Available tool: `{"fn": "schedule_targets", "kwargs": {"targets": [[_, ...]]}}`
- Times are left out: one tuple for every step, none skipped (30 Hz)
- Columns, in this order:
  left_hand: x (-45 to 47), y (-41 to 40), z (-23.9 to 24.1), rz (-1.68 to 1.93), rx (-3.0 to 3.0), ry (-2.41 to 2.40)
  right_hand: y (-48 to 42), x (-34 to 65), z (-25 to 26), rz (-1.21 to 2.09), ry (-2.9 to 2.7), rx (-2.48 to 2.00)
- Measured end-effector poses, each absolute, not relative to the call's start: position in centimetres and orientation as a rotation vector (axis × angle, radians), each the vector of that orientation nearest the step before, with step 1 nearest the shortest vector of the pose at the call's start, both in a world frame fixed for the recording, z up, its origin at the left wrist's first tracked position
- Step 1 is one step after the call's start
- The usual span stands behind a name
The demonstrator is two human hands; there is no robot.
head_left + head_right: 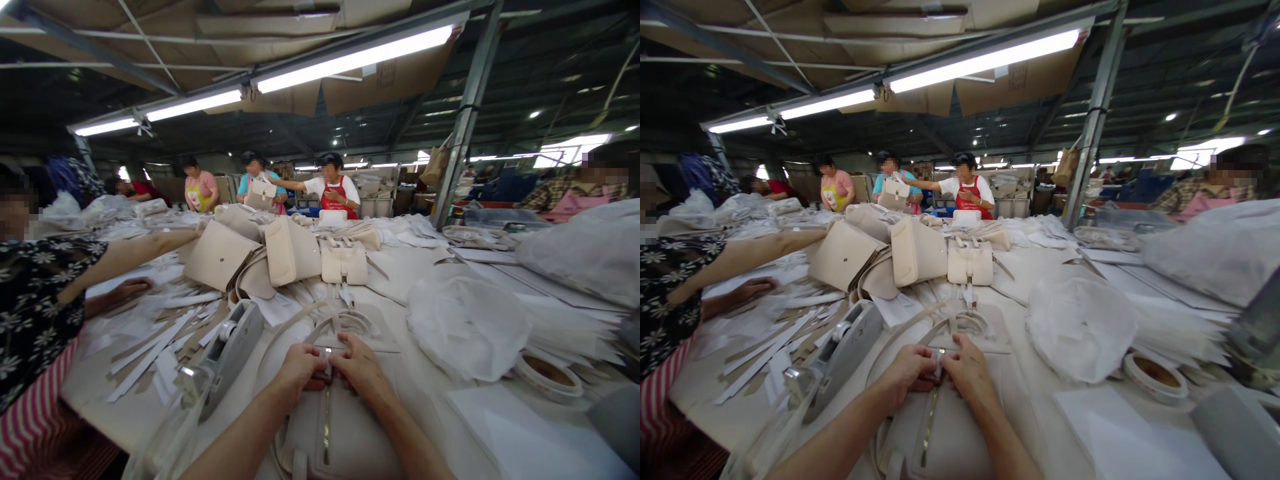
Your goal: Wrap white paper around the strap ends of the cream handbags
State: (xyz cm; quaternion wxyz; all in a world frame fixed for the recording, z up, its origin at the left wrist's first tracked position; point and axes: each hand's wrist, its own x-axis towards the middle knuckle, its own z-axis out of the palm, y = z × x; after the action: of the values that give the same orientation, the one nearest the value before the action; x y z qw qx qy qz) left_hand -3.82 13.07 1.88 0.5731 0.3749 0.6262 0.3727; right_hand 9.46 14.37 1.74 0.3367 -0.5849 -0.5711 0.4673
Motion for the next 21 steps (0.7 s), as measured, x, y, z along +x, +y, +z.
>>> {"fn": "schedule_targets", "kwargs": {"targets": [[-3.90, 13.07, 1.96, 0.871, 0.876, 1.463, 14.36, 9.45, 1.74, 1.206, -1.497, -1.532], [-3.99, 13.08, 2.03, 0.868, 0.874, 1.455, 14.34, 9.45, 1.73, 1.197, -1.503, -1.535], [-4.07, 13.08, 2.11, 0.865, 0.872, 1.445, 14.32, 9.44, 1.71, 1.189, -1.510, -1.535], [-4.13, 13.10, 2.18, 0.862, 0.870, 1.435, 14.30, 9.44, 1.68, 1.185, -1.516, -1.530], [-4.17, 13.11, 2.23, 0.858, 0.869, 1.428, 14.28, 9.43, 1.64, 1.182, -1.518, -1.526], [-4.17, 13.13, 2.27, 0.855, 0.868, 1.426, 14.27, 9.41, 1.60, 1.179, -1.519, -1.522], [-4.14, 13.15, 2.29, 0.852, 0.865, 1.432, 14.27, 9.40, 1.57, 1.179, -1.516, -1.519], [-4.08, 13.18, 2.29, 0.851, 0.862, 1.443, 14.28, 9.38, 1.54, 1.179, -1.511, -1.518], [-3.99, 13.20, 2.28, 0.850, 0.859, 1.457, 14.30, 9.36, 1.52, 1.181, -1.505, -1.519], [-3.88, 13.21, 2.27, 0.849, 0.856, 1.470, 14.32, 9.35, 1.51, 1.183, -1.499, -1.520], [-3.77, 13.21, 2.26, 0.848, 0.856, 1.482, 14.34, 9.35, 1.49, 1.187, -1.496, -1.522], [-3.66, 13.20, 2.24, 0.848, 0.859, 1.492, 14.36, 9.37, 1.47, 1.194, -1.494, -1.521], [-3.58, 13.17, 2.23, 0.849, 0.863, 1.499, 14.37, 9.41, 1.44, 1.202, -1.495, -1.519], [-3.52, 13.14, 2.22, 0.850, 0.869, 1.505, 14.37, 9.46, 1.39, 1.211, -1.498, -1.513], [-3.49, 13.11, 2.21, 0.851, 0.875, 1.508, 14.36, 9.53, 1.31, 1.221, -1.508, -1.495], [-3.48, 13.09, 2.20, 0.850, 0.883, 1.508, 14.34, 9.60, 1.22, 1.230, -1.522, -1.471], [-3.50, 13.07, 2.19, 0.847, 0.891, 1.504, 14.31, 9.68, 1.13, 1.240, -1.540, -1.443], [-3.53, 13.06, 2.19, 0.841, 0.900, 1.499, 14.29, 9.74, 1.03, 1.250, -1.556, -1.418], [-3.58, 13.06, 2.20, 0.834, 0.908, 1.492, 14.27, 9.80, 0.96, 1.261, -1.568, -1.399], [-3.62, 13.06, 2.20, 0.827, 0.913, 1.488, 14.25, 9.83, 0.92, 1.270, -1.575, -1.391], [-3.65, 13.08, 2.21, 0.820, 0.917, 1.487, 14.23, 9.84, 0.93, 1.279, -1.576, -1.391]]}}
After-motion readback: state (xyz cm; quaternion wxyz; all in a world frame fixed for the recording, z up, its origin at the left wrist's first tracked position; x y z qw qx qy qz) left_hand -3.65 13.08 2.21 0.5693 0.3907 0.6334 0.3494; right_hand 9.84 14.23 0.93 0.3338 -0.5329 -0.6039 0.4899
